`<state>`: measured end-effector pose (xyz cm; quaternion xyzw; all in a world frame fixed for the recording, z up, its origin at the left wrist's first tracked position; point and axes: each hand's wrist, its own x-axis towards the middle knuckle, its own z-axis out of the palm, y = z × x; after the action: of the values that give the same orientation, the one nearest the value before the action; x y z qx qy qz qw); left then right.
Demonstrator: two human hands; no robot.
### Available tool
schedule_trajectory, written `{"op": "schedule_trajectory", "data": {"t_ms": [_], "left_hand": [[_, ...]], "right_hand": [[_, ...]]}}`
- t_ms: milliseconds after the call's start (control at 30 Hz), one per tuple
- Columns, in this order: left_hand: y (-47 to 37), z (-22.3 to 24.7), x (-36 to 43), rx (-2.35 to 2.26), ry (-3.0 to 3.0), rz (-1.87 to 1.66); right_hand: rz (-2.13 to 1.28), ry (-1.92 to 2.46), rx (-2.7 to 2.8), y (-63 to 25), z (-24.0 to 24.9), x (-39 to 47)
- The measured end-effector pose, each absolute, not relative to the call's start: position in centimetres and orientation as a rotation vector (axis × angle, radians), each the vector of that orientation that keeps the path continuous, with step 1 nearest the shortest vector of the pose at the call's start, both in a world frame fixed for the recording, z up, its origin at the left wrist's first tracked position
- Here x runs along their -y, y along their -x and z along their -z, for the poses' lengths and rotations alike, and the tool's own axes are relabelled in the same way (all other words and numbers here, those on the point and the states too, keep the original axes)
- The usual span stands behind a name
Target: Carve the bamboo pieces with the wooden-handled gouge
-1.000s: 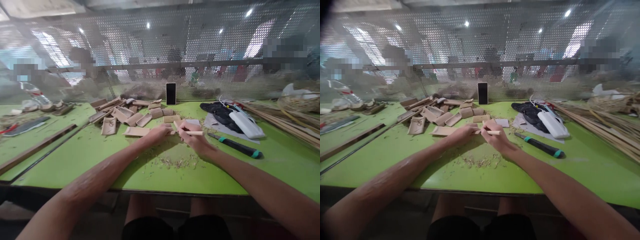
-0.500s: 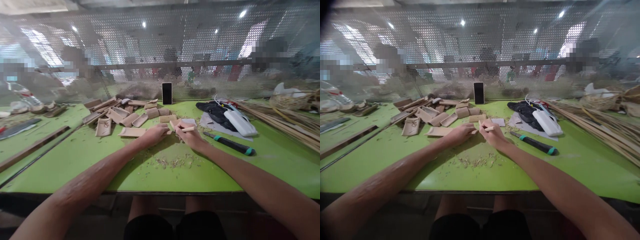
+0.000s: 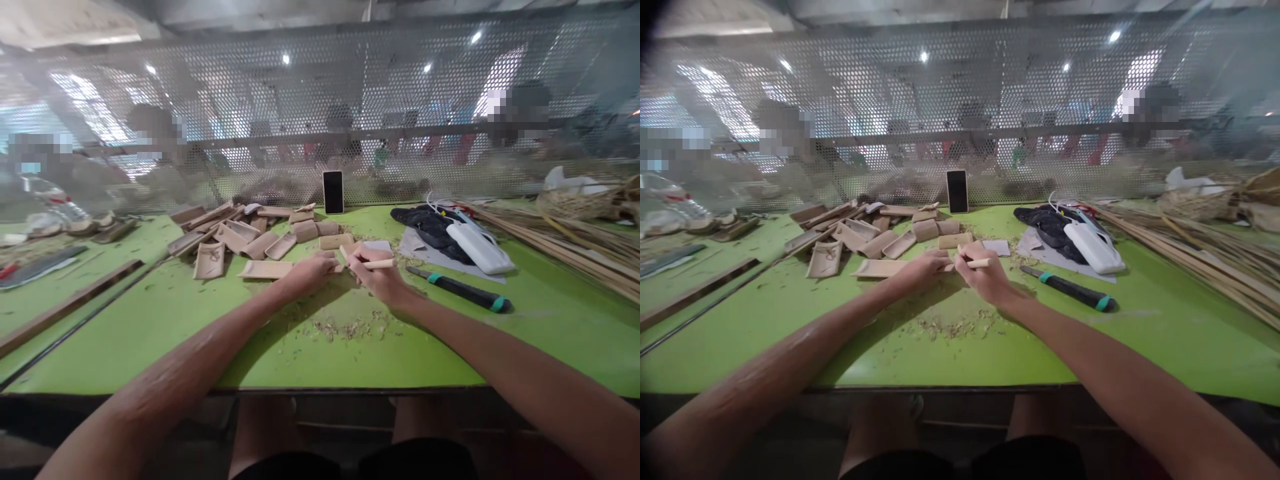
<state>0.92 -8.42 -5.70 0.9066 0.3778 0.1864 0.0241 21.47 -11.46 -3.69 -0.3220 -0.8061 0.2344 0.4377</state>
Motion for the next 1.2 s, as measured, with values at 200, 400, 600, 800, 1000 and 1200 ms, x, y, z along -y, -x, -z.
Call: {"op": "schedule_trajectory", "data": {"t_ms": [200,400,600,800,1000,1200], "left_hand": [[-0.9,5.4,8.9,-1.187,-2.787,-0.607],[-0.9,5.2,9.0,-1.145,-2.804,-0.608],[-0.9,5.4,8.7,-1.185,-2.826,-0.567],[-0.8,5.6,8.7,-1.17,-2.823,-0.595],[-1.0,5.3,8.9,-1.209,-2.795,-0.58],[-0.8,5.6,8.7,-1.166,-2.835,-0.595]], "right_hand": [[-0.629,0.848,2.035,-21.7,3.8,11.2],[-0.617,0.893,2.032,-21.6,4.1,10.9],[-0.659,0.939,1.981,-21.6,4.1,10.6],[-0.77,0.923,1.951,-21.7,4.4,10.5],[-0.769,0.942,1.962,-21.7,4.1,10.5],[-0.793,0.927,1.974,-21.7,4.1,10.7]]}}
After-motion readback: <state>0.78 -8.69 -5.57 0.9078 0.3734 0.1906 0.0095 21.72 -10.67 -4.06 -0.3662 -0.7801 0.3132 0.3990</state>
